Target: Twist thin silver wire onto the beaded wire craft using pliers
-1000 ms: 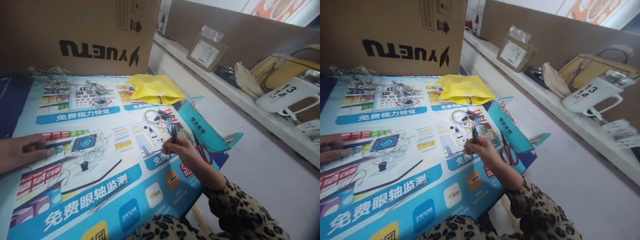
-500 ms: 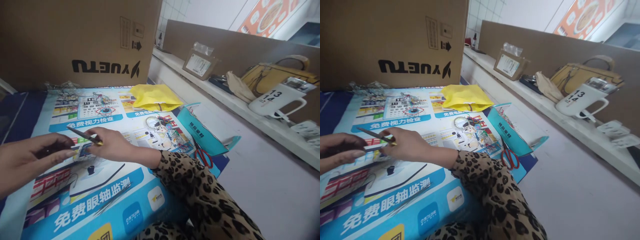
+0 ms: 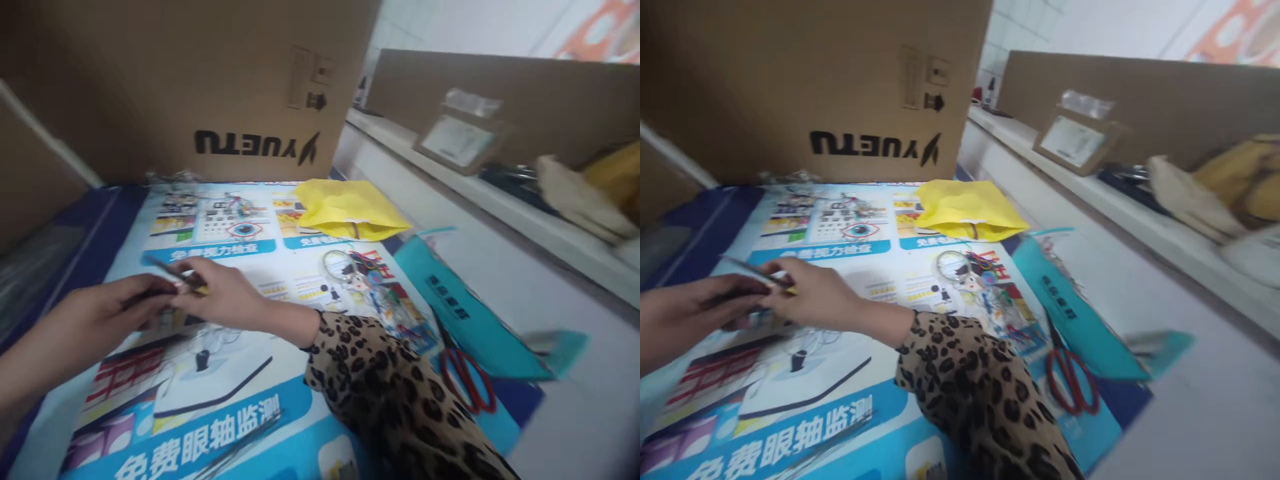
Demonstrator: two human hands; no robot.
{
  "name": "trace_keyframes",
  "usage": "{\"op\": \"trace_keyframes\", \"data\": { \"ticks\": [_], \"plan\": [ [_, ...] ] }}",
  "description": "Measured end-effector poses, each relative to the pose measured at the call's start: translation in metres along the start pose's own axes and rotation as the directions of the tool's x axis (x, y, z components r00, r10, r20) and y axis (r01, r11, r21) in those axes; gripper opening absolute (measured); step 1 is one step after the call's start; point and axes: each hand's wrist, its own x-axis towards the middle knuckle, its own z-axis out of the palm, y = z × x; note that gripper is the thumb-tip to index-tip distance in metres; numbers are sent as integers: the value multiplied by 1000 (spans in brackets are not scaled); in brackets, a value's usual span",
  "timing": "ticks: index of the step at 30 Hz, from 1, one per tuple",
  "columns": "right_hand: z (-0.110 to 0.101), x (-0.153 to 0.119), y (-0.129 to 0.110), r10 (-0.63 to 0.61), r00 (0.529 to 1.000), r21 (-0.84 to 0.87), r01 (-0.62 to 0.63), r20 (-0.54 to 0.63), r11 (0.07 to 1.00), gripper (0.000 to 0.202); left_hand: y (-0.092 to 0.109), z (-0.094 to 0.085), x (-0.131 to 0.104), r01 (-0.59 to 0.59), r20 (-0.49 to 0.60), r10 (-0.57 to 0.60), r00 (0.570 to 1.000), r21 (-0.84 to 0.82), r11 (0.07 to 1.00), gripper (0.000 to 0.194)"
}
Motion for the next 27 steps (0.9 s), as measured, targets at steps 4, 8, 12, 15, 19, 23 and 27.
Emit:
{"op": "trace_keyframes", "data": {
  "ticks": [4, 8, 12, 15, 19, 23, 27],
  "plan": [
    [5, -1, 14, 131, 989, 303, -104, -71, 947, 29, 28, 5, -5, -80, -14, 79, 997, -156, 984, 27],
    [7, -1, 15, 238, 971, 552, -187, -21, 813, 29, 34, 7, -5, -42, -57, 19, 998, -435, 900, 22],
    [7, -6, 11, 284, 959, 633, -226, 10, 741, 29, 39, 6, -9, -26, -81, -31, 996, -620, 784, 24],
    [6, -7, 10, 249, 968, 632, -207, 22, 747, 23, 42, 6, -9, -21, -71, -36, 997, -667, 745, 26],
    [4, -8, 8, 210, 977, 610, -184, 28, 771, 22, 43, 9, -9, -33, -55, -8, 998, -705, 709, 27],
    [3, -8, 5, 205, 977, 622, -194, 56, 758, 21, 41, 14, -8, -43, -78, -17, 997, -708, 705, 25],
    [3, -9, 3, 235, 971, 587, -219, 51, 779, 21, 40, 18, -7, -56, -124, -37, 992, -665, 745, 22]
  ]
}}
